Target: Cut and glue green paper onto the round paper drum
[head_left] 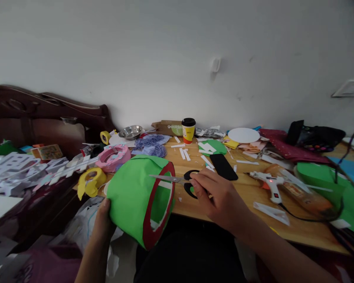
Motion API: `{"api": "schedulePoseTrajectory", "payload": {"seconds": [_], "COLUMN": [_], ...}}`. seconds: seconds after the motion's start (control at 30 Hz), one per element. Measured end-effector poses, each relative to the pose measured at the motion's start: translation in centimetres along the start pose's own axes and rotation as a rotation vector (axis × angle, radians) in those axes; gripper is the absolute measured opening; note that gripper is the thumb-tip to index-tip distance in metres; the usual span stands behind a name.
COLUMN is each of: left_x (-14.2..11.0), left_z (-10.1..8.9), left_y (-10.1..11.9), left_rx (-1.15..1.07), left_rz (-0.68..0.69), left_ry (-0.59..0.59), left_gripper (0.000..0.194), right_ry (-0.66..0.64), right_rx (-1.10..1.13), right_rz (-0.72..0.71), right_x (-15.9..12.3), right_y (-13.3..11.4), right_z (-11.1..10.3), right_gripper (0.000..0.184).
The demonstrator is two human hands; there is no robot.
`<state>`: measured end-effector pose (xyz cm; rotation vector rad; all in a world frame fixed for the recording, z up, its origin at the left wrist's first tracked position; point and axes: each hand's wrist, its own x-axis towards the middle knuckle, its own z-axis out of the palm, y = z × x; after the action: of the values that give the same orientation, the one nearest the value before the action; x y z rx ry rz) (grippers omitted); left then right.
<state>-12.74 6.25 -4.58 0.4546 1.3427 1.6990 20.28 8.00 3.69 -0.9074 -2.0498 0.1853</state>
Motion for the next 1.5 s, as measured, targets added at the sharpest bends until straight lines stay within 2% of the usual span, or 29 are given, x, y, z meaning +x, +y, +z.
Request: {"api": "schedulePoseTrajectory", "payload": {"seconds": [0.1, 0.23, 0.53, 0.67, 0.9, 1.03, 1.17, 1.5], "left_x": [0.0, -0.3, -0.5, -0.5, -0.7, -0.5, -0.4, -0.6], "left_z": [-0.2, -0.1, -0.1, -0.3, -0.2, -0.4, -0.5, -0.5], "left_y": [-0.1, -0.2, -0.3, -0.3, -0.2, -0.4, -0.5, -0.5], "left_rx": [-0.004, 0.013, 0.021, 0.018, 0.035, 0.025, 0.02, 0.03], "left_rz": [0.008, 0.004, 0.013, 0.021, 0.011, 0.015, 0.023, 0.0], "left_ry": [0.009, -0.004, -0.001, -0.013, -0.012, 0.01, 0.008, -0.005], "left_gripper": [0.055, 0.056, 0.057, 0.058, 0.057, 0.056, 0.056, 0.06], "right_ry": [-0.019, 0.035, 0.004, 0.053, 0.023, -0.036, -0.002, -0.015], "right_rx": [-0.039, -0.064, -0.135, -0.116, -0.12, -0.178, -0.187, -0.206], "right_rz": [-0.003, -0.019, -0.007, -0.046, -0.069, -0.075, -0.076, -0.034], "right_x": [0.1, -0.1, 0.1, 0.0, -0.1, 0.0, 0.2, 0.2], "right_y": [-0.1, -0.4, 0.1, 0.2, -0.2, -0.1, 0.1, 0.7], "right_z": [0.0, 0.2, 0.6, 0.5, 0.7, 0.6, 0.5, 0.6], "right_gripper": [0.021, 0.021, 0.024, 0.023, 0.022, 0.025, 0.025, 0.028]}}
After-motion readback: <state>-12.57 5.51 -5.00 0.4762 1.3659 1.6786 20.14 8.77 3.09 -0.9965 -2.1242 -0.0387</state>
